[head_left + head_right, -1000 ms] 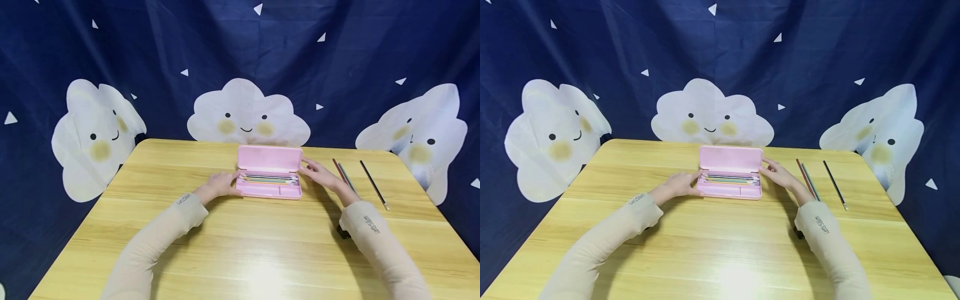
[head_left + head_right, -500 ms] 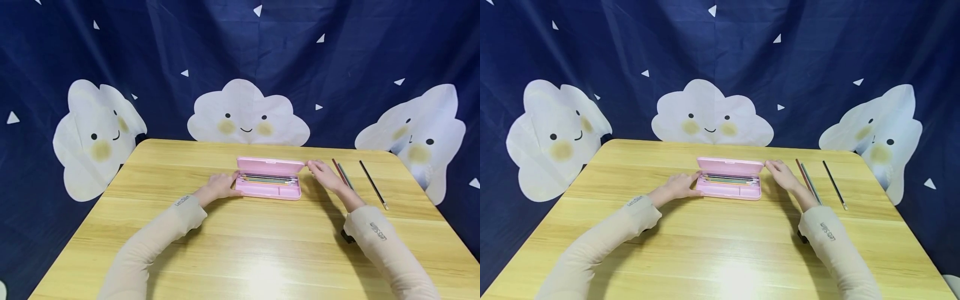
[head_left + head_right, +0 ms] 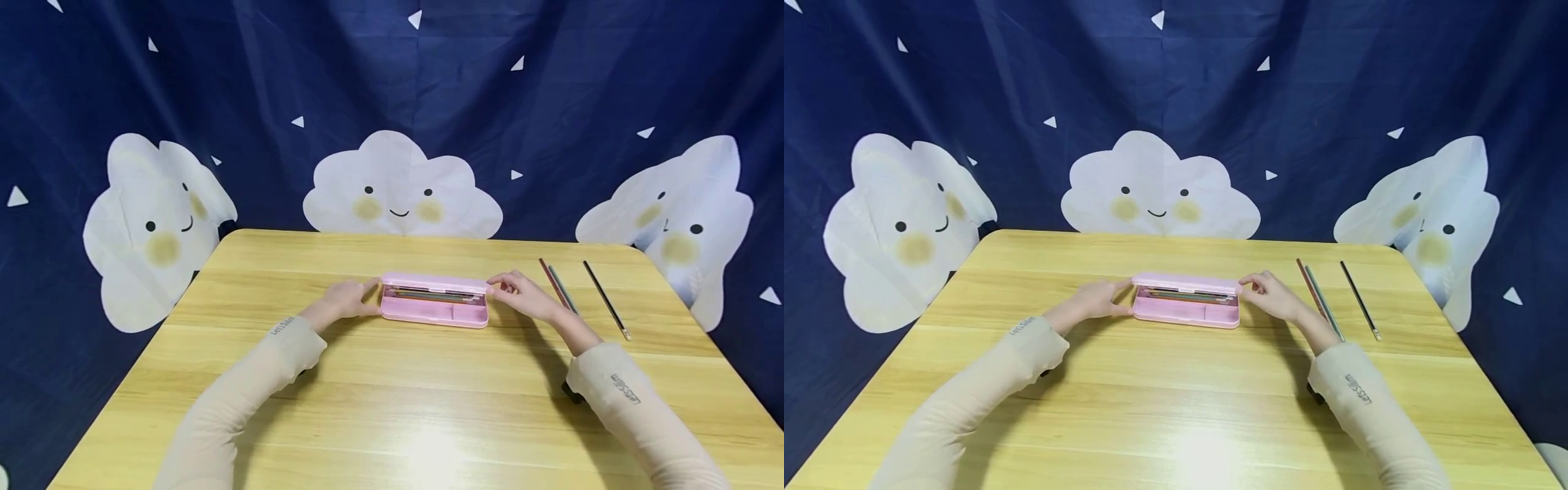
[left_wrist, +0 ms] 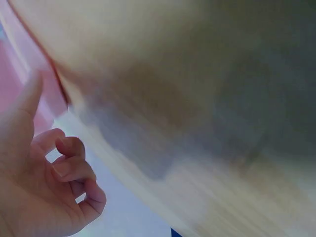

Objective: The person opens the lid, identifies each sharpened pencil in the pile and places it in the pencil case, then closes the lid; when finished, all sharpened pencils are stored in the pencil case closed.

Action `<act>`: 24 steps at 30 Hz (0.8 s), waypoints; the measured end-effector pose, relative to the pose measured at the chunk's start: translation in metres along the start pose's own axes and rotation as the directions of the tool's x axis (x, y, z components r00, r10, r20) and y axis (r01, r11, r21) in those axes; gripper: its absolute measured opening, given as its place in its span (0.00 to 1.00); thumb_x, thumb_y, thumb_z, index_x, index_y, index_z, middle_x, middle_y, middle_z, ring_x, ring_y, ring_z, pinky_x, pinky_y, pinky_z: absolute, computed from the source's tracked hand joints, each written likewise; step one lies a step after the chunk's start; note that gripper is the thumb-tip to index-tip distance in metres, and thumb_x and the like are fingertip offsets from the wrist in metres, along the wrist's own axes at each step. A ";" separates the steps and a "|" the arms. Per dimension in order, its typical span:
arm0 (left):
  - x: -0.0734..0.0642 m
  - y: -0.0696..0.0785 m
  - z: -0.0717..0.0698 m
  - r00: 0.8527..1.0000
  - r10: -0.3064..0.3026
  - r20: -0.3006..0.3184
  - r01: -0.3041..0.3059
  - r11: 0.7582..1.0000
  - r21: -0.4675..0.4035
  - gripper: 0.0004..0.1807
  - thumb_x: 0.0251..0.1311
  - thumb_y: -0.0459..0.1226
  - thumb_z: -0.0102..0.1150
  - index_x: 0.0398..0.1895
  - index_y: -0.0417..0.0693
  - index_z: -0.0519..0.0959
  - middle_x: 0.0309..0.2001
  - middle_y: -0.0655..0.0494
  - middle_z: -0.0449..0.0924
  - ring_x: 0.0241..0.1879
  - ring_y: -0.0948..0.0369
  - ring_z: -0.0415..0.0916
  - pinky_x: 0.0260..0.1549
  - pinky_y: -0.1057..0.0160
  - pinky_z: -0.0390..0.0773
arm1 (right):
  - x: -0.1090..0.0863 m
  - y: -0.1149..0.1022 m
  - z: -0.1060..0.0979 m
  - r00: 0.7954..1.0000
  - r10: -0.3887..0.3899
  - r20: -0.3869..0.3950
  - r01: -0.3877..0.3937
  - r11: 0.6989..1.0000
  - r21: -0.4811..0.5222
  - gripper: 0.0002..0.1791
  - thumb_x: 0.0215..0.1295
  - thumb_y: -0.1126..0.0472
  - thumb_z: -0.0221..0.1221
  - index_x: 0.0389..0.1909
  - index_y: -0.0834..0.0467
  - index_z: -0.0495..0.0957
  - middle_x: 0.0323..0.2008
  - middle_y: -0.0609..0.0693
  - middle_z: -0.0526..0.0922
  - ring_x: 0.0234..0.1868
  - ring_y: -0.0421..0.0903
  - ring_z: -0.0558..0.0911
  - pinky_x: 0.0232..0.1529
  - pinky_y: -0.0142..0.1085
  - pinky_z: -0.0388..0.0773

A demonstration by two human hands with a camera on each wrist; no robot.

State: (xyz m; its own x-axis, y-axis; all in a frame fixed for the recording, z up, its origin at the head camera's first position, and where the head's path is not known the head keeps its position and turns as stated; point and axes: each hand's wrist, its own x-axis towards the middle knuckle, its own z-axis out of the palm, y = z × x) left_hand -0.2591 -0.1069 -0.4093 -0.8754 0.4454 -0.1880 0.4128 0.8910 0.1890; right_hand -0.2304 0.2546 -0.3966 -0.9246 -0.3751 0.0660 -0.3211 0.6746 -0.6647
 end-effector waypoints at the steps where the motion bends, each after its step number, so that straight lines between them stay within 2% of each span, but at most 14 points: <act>1: 0.000 -0.003 -0.002 1.000 -0.006 -0.013 0.006 1.000 -0.010 0.39 0.58 0.54 0.54 0.69 0.50 0.56 0.56 0.41 0.72 0.51 0.47 0.73 0.40 0.52 0.74 | -0.001 0.000 0.000 0.999 -0.002 0.032 0.001 1.000 0.006 0.23 0.63 0.56 0.54 0.52 0.69 0.71 0.33 0.54 0.68 0.35 0.46 0.65 0.36 0.36 0.63; 4: 0.001 -0.010 -0.006 0.997 -0.041 -0.062 0.036 0.997 -0.075 0.31 0.65 0.50 0.46 0.68 0.49 0.57 0.58 0.41 0.70 0.51 0.45 0.73 0.42 0.49 0.74 | -0.002 0.003 0.001 0.993 -0.012 0.116 0.010 1.000 0.024 0.29 0.63 0.56 0.54 0.59 0.70 0.64 0.33 0.53 0.68 0.34 0.46 0.65 0.36 0.36 0.63; 6: 0.002 -0.012 -0.007 0.995 -0.051 -0.086 0.040 0.990 -0.135 0.30 0.66 0.51 0.42 0.68 0.51 0.59 0.57 0.40 0.70 0.50 0.45 0.73 0.44 0.48 0.73 | -0.002 0.005 0.003 0.987 -0.007 0.161 0.002 1.000 0.029 0.34 0.63 0.55 0.55 0.63 0.71 0.58 0.33 0.53 0.68 0.34 0.45 0.65 0.36 0.36 0.64; 8: 0.004 -0.013 -0.007 0.997 -0.020 -0.081 0.004 0.982 -0.191 0.31 0.65 0.55 0.41 0.68 0.51 0.58 0.57 0.40 0.70 0.50 0.46 0.73 0.48 0.48 0.70 | -0.002 0.006 0.003 0.980 -0.001 0.197 -0.005 1.000 0.026 0.37 0.62 0.54 0.56 0.65 0.71 0.54 0.32 0.53 0.68 0.33 0.45 0.66 0.36 0.37 0.64; 12: 0.006 -0.009 -0.005 0.997 0.082 -0.012 -0.083 0.965 -0.247 0.34 0.63 0.56 0.42 0.69 0.50 0.56 0.59 0.39 0.68 0.53 0.48 0.71 0.56 0.50 0.64 | -0.002 0.007 0.004 0.970 0.006 0.243 -0.014 0.999 0.035 0.42 0.61 0.53 0.57 0.67 0.70 0.49 0.30 0.52 0.67 0.32 0.46 0.65 0.37 0.38 0.63; 16: 0.007 -0.005 -0.001 0.994 0.105 0.029 -0.096 0.968 -0.234 0.36 0.62 0.55 0.45 0.70 0.51 0.54 0.62 0.40 0.65 0.56 0.49 0.67 0.58 0.51 0.62 | 0.001 0.011 0.005 0.964 -0.018 0.265 0.004 0.999 0.052 0.42 0.61 0.55 0.58 0.67 0.71 0.48 0.26 0.51 0.65 0.29 0.45 0.64 0.34 0.36 0.62; 20: 0.008 -0.002 0.001 0.994 0.109 0.031 -0.100 0.971 -0.217 0.38 0.61 0.55 0.47 0.70 0.50 0.53 0.58 0.39 0.69 0.50 0.50 0.71 0.57 0.52 0.63 | 0.003 0.014 0.007 0.960 -0.025 0.280 0.007 0.998 0.066 0.42 0.60 0.57 0.59 0.67 0.71 0.48 0.23 0.49 0.62 0.26 0.44 0.63 0.31 0.33 0.61; 24: 0.006 0.000 -0.001 0.992 0.119 0.033 -0.110 0.974 -0.196 0.39 0.60 0.55 0.49 0.71 0.49 0.51 0.57 0.38 0.69 0.51 0.49 0.71 0.57 0.52 0.63 | 0.005 0.014 0.006 0.955 -0.015 0.296 -0.001 0.999 0.053 0.43 0.59 0.56 0.59 0.67 0.70 0.48 0.26 0.52 0.65 0.29 0.44 0.64 0.34 0.35 0.61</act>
State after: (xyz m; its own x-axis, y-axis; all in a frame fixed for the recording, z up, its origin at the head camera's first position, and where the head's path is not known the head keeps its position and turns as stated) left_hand -0.2645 -0.1040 -0.4096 -0.8114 0.5506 -0.1963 0.4489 0.8020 0.3940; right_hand -0.2379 0.2585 -0.4105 -0.8180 -0.5561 -0.1472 -0.3089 0.6405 -0.7031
